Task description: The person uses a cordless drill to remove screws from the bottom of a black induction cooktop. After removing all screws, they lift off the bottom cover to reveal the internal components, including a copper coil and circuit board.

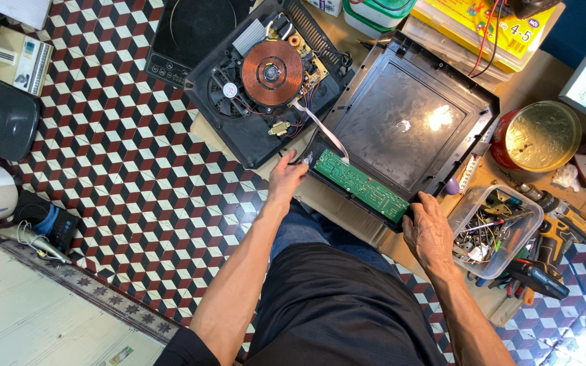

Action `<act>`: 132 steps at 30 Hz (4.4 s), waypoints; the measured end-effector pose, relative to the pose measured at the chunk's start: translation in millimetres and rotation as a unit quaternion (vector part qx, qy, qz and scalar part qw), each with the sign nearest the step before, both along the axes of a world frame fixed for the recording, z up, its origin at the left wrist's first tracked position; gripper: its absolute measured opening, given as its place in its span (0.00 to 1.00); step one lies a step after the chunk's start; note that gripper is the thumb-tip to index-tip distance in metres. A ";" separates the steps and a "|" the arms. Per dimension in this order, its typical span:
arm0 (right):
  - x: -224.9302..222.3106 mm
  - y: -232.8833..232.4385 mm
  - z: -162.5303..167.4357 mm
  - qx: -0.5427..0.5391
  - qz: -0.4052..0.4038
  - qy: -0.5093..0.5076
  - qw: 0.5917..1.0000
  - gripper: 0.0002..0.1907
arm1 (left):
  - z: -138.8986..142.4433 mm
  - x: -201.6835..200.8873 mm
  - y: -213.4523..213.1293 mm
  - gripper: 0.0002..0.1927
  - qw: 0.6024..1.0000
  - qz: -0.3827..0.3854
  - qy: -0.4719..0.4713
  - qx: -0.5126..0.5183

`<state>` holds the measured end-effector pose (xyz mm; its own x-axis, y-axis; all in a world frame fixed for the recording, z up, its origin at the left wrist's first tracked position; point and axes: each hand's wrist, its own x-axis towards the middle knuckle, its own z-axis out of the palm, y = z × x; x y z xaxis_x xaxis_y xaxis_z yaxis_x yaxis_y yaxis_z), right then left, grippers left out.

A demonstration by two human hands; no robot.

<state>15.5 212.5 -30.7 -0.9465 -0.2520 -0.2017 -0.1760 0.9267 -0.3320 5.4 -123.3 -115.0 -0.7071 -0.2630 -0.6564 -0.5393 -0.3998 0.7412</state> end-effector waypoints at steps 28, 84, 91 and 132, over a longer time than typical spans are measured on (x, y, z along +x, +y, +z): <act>3.3 1.5 -2.5 -0.038 -0.001 0.031 0.999 0.15 | 0.8 -4.3 42.9 0.16 0.955 0.027 0.014 -0.297; 84.8 -26.3 -68.1 -0.541 -0.592 -0.089 0.591 0.15 | 68.4 4.4 -73.4 0.17 0.862 -0.399 0.076 -0.302; 86.8 -25.8 -73.3 -0.539 -0.581 -0.089 0.603 0.13 | 82.1 12.2 -42.3 0.09 0.698 -0.516 0.302 -0.394; 14.0 -218.0 -12.5 -0.184 -0.296 -0.138 0.927 0.26 | 149.6 -26.3 -50.8 0.10 0.764 -0.491 0.358 -0.219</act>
<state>29.5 -5.4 -43.3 -0.8658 0.1953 -0.4607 0.4665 0.6480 -0.6020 -20.8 -174.1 34.6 -0.8412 0.5406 -0.0107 0.1852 0.3066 0.9336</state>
